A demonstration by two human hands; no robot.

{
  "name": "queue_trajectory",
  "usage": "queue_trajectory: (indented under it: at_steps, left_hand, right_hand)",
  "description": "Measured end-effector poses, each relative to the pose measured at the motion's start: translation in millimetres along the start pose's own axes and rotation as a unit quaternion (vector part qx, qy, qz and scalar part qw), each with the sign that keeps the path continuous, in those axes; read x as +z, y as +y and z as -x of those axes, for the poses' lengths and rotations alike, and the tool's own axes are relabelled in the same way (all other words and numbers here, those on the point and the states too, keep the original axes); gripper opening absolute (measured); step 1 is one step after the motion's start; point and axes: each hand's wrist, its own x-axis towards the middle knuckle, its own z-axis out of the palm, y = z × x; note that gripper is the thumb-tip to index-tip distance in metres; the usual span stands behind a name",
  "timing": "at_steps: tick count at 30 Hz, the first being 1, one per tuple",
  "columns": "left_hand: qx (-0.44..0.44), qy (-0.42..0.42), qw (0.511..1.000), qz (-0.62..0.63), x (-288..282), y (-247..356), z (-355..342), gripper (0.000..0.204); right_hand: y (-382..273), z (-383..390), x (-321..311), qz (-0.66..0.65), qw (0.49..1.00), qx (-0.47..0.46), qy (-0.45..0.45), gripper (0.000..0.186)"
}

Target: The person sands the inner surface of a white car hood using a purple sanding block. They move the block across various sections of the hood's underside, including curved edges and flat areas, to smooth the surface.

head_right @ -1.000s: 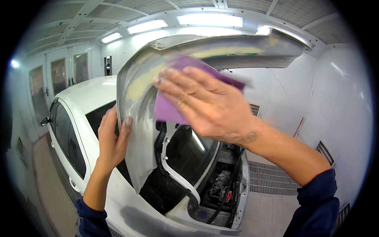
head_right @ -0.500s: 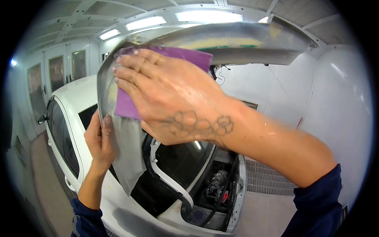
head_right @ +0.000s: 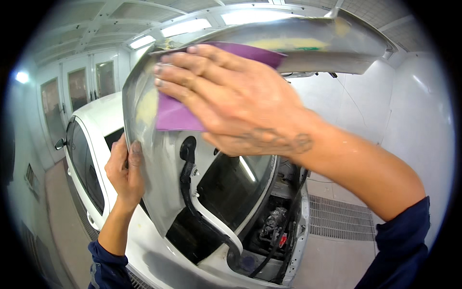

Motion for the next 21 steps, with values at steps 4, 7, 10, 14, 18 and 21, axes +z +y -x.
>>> queue_trajectory:
  at_steps: [4, 7, 10, 14, 18, 21]
  left_hand:
    - [0.015, 0.022, 1.000, 0.004, 4.2, 2.1, 3.7, 0.033]
    - [0.001, 0.032, 0.999, 0.003, 8.3, 4.0, 4.6, 0.033]
    - [-0.020, 0.022, 1.000, -0.001, 6.5, 1.6, 5.8, 0.032]
    - [0.045, 0.041, 0.998, -0.019, 3.1, -0.1, 2.1, 0.032]
    - [0.010, 0.046, 0.999, -0.015, 4.8, 4.5, 5.1, 0.032]
    - [0.013, 0.044, 0.999, -0.011, 6.9, 3.2, 5.8, 0.031]
  right_hand:
    - [9.4, 27.3, -13.0, 0.071, 0.997, 0.009, -0.003, 0.076]
    - [1.4, 16.9, 2.5, 0.044, 0.998, 0.022, 0.040, 0.075]
    - [-11.4, -12.0, 9.9, -0.029, 0.998, 0.040, 0.042, 0.074]
    - [2.8, 9.8, -5.9, 0.055, 0.998, 0.028, 0.029, 0.069]
    - [19.3, 32.1, -22.6, 0.105, 0.994, 0.016, 0.012, 0.067]
    - [7.5, 9.1, -6.0, 0.034, 0.999, 0.019, 0.028, 0.070]
